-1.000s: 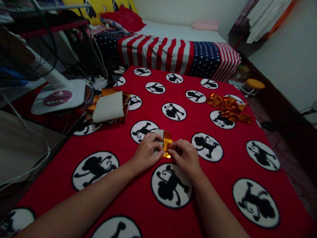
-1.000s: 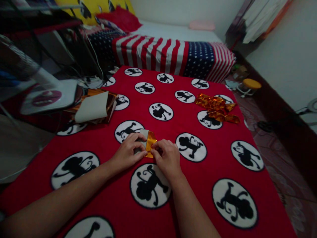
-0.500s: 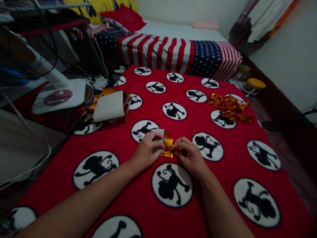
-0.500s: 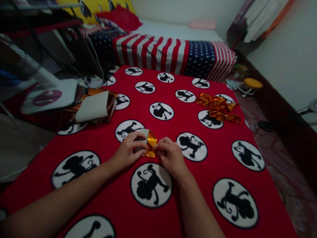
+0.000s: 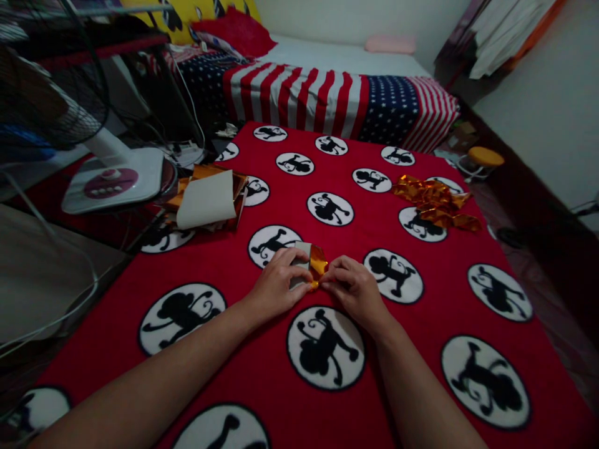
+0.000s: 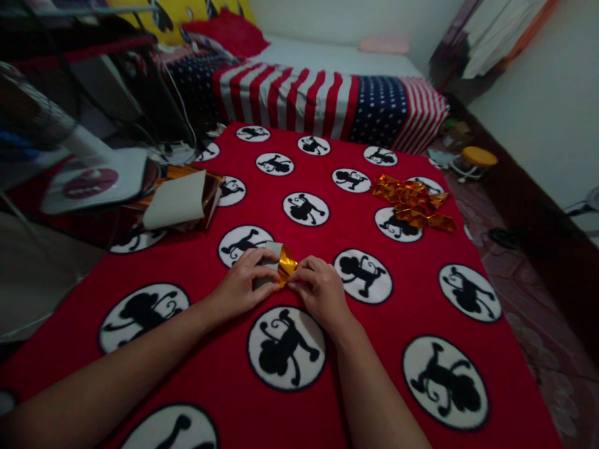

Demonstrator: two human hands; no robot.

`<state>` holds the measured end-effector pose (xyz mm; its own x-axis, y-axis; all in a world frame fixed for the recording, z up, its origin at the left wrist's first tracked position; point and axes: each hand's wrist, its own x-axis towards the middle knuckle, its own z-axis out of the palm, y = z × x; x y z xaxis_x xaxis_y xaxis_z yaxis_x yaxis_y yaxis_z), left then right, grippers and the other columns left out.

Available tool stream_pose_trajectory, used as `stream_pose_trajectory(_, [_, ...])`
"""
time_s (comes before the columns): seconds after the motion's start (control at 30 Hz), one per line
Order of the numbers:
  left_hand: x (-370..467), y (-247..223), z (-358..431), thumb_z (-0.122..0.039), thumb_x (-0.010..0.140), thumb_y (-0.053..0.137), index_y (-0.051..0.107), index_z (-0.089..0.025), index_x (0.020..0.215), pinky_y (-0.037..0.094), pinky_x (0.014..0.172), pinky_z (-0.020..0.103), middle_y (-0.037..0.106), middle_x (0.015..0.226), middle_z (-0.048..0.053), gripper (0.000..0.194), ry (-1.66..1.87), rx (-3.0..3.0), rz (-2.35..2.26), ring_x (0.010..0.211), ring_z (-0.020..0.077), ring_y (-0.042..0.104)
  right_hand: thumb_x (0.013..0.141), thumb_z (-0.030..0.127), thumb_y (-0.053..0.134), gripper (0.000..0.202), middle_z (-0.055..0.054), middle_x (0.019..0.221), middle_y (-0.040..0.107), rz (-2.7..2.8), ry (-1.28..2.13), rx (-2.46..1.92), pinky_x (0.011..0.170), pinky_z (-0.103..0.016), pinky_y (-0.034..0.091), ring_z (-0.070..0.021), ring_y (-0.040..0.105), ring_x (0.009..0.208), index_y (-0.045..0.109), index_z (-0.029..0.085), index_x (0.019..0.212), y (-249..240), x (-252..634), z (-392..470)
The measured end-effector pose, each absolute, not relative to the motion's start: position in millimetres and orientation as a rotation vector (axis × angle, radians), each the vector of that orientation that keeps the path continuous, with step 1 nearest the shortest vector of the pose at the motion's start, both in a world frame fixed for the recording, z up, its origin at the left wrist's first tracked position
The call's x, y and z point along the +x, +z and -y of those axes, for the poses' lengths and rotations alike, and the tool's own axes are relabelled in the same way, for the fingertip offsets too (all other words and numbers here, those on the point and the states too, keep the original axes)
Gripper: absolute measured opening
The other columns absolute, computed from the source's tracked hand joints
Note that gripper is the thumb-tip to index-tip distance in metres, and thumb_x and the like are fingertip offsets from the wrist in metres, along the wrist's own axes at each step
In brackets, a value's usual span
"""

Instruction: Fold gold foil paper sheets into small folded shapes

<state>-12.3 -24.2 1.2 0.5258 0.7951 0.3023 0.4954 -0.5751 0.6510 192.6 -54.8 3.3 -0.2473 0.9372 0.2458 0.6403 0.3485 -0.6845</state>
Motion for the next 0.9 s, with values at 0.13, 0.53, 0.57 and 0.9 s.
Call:
stream_pose_trajectory(0.13, [-12.8,0.6,22.7,-0.02,0.077,0.07,0.072,-0.022,0.08,0.042,0.099,0.039,0.06,0.113,0.004,0.004,0.804,2.274,-1.034,0.112,0.0213,0.051,0.078,0.017,0.073,0.009,-0.001,0.084,0.061,1.994,0.595,-1.41,0.071,-0.028,0.04,-0.0163,0.056,0.081,0.073,0.024,0.083,5.3,189.8,52.1])
stream_pose_trajectory(0.53, [-12.2,1.2,24.1,-0.017,0.077,0.069,0.071,-0.022,0.082,0.042,0.099,0.04,0.06,0.113,0.005,0.007,0.798,2.283,-1.045,0.112,0.0214,0.05,0.077,0.018,0.075,0.01,0.0,0.085,0.061,2.046,0.664,-1.39,0.07,-0.028,0.039,-0.0144,0.056,0.079,0.073,0.025,0.084,7.6,194.0,45.9])
stream_pose_trajectory(0.57, [-11.9,1.5,24.5,-0.016,0.077,0.068,0.071,-0.021,0.082,0.042,0.099,0.04,0.06,0.113,0.005,0.007,0.802,2.286,-1.045,0.112,0.0213,0.05,0.077,0.018,0.075,0.01,0.0,0.086,0.061,2.055,0.675,-1.377,0.071,-0.028,0.039,-0.0146,0.056,0.08,0.073,0.024,0.084,7.1,195.2,45.5])
stream_pose_trajectory(0.9, [-18.8,14.3,34.4,-0.034,0.083,0.065,0.069,-0.02,0.087,0.042,0.09,0.039,0.06,0.108,0.008,0.015,0.806,2.52,-0.935,0.105,0.0228,0.052,0.084,0.017,0.06,0.002,-0.007,0.097,0.061,2.147,0.326,-1.314,0.077,-0.036,0.038,-0.0207,0.052,0.089,0.06,0.017,0.082,19.1,183.3,71.1])
